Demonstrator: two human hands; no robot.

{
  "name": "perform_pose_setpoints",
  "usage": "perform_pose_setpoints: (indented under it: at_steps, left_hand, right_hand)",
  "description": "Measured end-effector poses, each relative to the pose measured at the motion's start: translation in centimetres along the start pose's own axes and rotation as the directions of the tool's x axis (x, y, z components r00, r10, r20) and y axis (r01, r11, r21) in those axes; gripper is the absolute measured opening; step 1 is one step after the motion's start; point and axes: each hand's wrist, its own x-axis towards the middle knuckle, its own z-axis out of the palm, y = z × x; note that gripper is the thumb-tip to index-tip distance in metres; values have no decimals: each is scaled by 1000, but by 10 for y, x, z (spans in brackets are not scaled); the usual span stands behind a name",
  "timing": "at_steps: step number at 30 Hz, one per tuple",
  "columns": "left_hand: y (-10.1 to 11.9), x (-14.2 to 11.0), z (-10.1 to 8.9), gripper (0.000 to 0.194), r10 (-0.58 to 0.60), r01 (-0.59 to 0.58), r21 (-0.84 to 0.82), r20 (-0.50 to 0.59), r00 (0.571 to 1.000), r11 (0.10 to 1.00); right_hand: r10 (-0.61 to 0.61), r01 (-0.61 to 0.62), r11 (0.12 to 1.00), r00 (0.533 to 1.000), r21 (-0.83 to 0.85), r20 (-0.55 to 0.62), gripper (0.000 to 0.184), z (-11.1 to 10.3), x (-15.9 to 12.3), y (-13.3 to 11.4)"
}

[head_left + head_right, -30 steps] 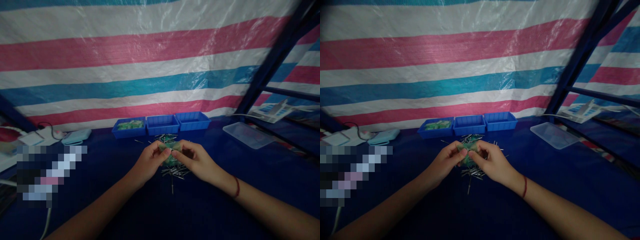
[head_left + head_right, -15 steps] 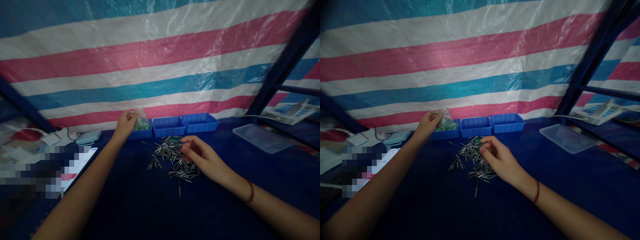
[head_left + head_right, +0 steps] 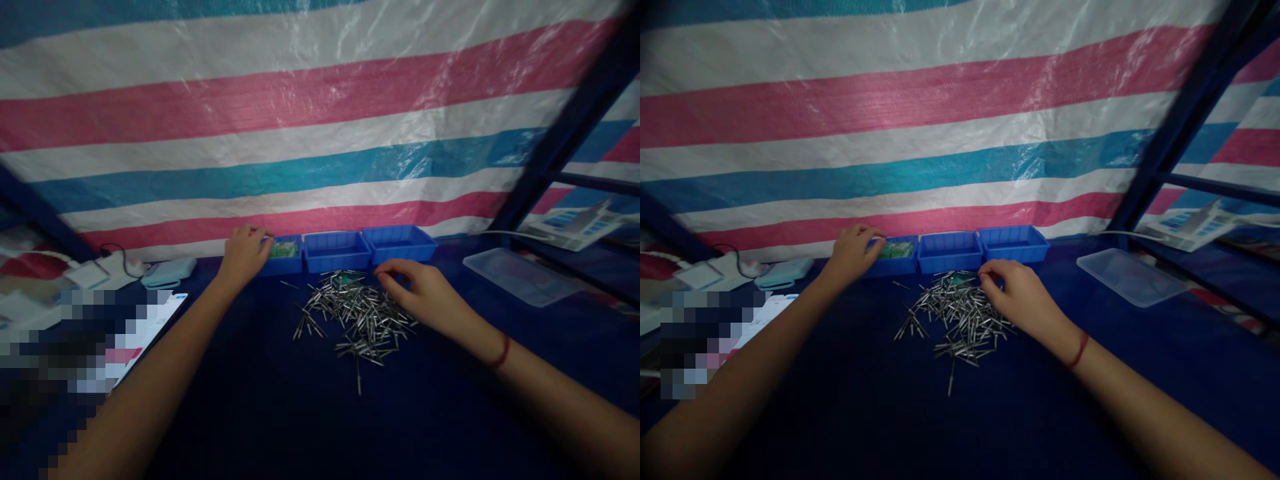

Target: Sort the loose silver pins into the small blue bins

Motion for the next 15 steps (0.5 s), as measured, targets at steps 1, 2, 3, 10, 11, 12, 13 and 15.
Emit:
perform_pose_setpoints:
  at_steps: [1, 2, 3, 10, 11, 12, 13, 15]
  left_hand:
    - [10, -7, 2, 22, 54, -54, -10, 22, 998, 998]
    - [20, -16, 4, 21, 138, -136, -33, 69, 988, 990]
    - [29, -25, 7, 23, 291, -282, -82, 144, 946, 956]
    - [58, -78, 36, 46, 416, -384, -165, 275, 866, 908]
    - [58, -80, 39, 48, 406, -370, -172, 294, 865, 913]
    - [57, -81, 41, 48, 405, -362, -187, 314, 859, 913]
    - [56, -81, 42, 47, 411, -358, -211, 330, 850, 909]
    - [55, -81, 42, 44, 433, -356, -266, 342, 834, 896]
  right_hand:
    - [4, -2, 998, 999, -64, 36, 20, 1, 6, 4]
    - [16, -6, 993, 996, -119, 84, 21, 2, 11, 7]
    - [34, -12, 986, 991, -164, 133, 23, 5, 16, 10]
    - [237, -185, 945, 955, -269, 176, 34, 37, 42, 25]
    - [255, -207, 944, 952, -258, 169, 33, 40, 44, 26]
    - [271, -228, 943, 949, -242, 162, 31, 43, 46, 27]
    - [286, -249, 942, 946, -223, 154, 28, 45, 48, 27]
    - [308, -282, 943, 940, -176, 144, 21, 49, 50, 28]
